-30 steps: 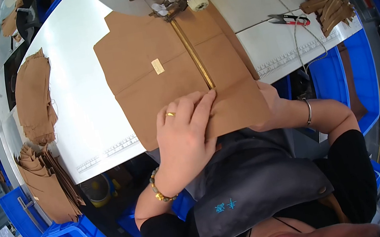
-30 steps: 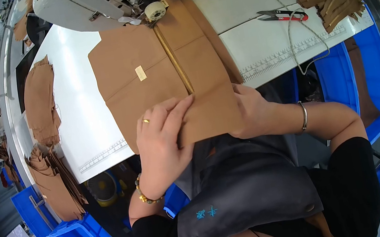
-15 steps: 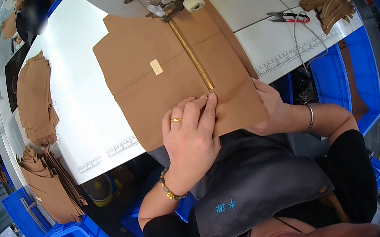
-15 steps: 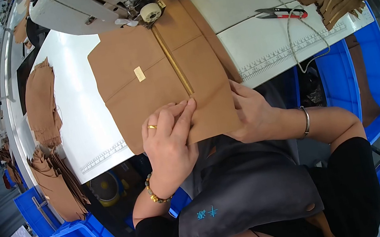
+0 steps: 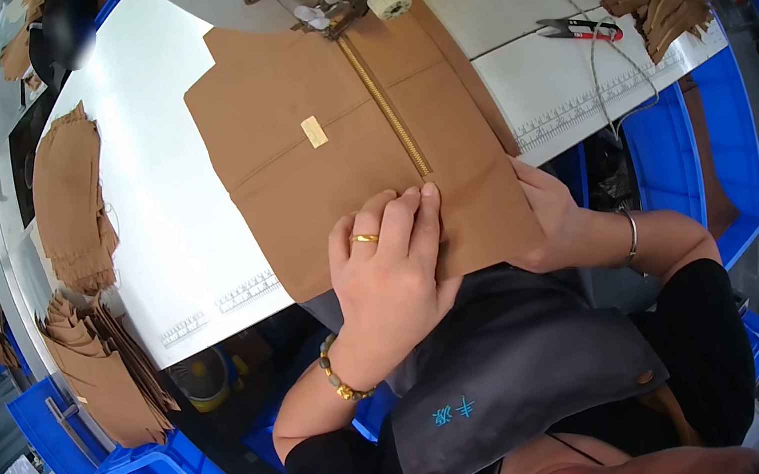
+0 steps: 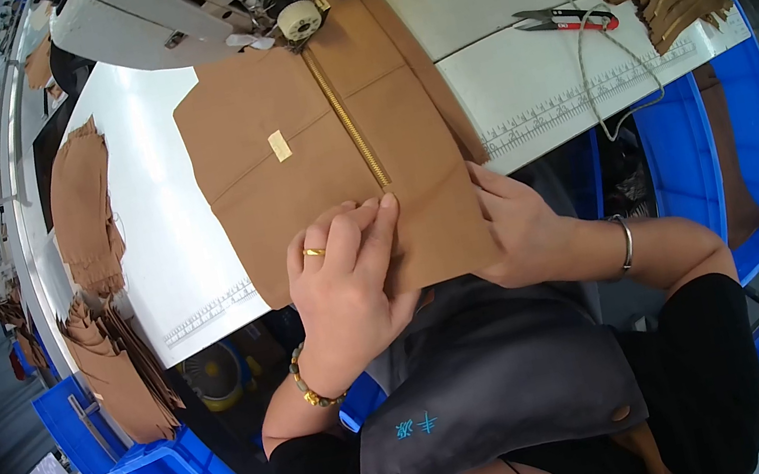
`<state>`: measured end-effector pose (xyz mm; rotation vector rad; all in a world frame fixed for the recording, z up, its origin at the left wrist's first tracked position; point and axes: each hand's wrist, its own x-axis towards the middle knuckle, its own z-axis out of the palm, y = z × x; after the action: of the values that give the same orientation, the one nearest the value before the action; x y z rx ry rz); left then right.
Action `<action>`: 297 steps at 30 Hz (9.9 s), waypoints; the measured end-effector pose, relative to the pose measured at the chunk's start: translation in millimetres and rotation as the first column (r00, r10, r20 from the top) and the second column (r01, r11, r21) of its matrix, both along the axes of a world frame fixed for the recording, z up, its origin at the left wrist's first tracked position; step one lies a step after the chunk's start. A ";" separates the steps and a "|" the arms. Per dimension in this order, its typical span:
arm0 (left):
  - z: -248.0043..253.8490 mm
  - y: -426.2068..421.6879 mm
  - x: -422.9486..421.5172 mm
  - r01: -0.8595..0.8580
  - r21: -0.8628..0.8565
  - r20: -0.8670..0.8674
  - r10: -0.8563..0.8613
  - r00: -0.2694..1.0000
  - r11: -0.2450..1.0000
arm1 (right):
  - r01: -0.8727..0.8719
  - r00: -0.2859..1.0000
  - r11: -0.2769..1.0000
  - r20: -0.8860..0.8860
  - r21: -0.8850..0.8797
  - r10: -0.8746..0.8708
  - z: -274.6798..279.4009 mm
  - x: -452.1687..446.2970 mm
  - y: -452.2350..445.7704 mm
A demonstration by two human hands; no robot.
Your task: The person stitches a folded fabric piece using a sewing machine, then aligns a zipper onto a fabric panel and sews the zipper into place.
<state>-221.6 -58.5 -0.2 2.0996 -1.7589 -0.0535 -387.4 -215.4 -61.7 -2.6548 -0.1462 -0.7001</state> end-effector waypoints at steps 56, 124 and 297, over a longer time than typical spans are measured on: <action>2.0 -61.6 81.8 0.052 0.110 0.188 -0.072 0.980 0.993 | 0.044 0.943 0.986 -0.318 -0.164 -0.095 48.1 85.2 -70.6; -20.8 -80.7 109.0 -0.002 -0.115 0.214 0.027 0.976 0.993 | 0.136 0.987 0.977 -0.057 -0.167 -0.147 14.1 128.9 -103.2; -12.9 -82.2 91.4 -0.086 0.009 0.131 0.084 0.988 0.996 | -0.202 0.526 0.447 0.481 0.872 -0.701 97.9 -127.4 -424.6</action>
<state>-130.2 -140.7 -13.2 2.2319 -1.7434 0.0972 -514.7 -640.0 36.2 -1.1381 0.3856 -1.5903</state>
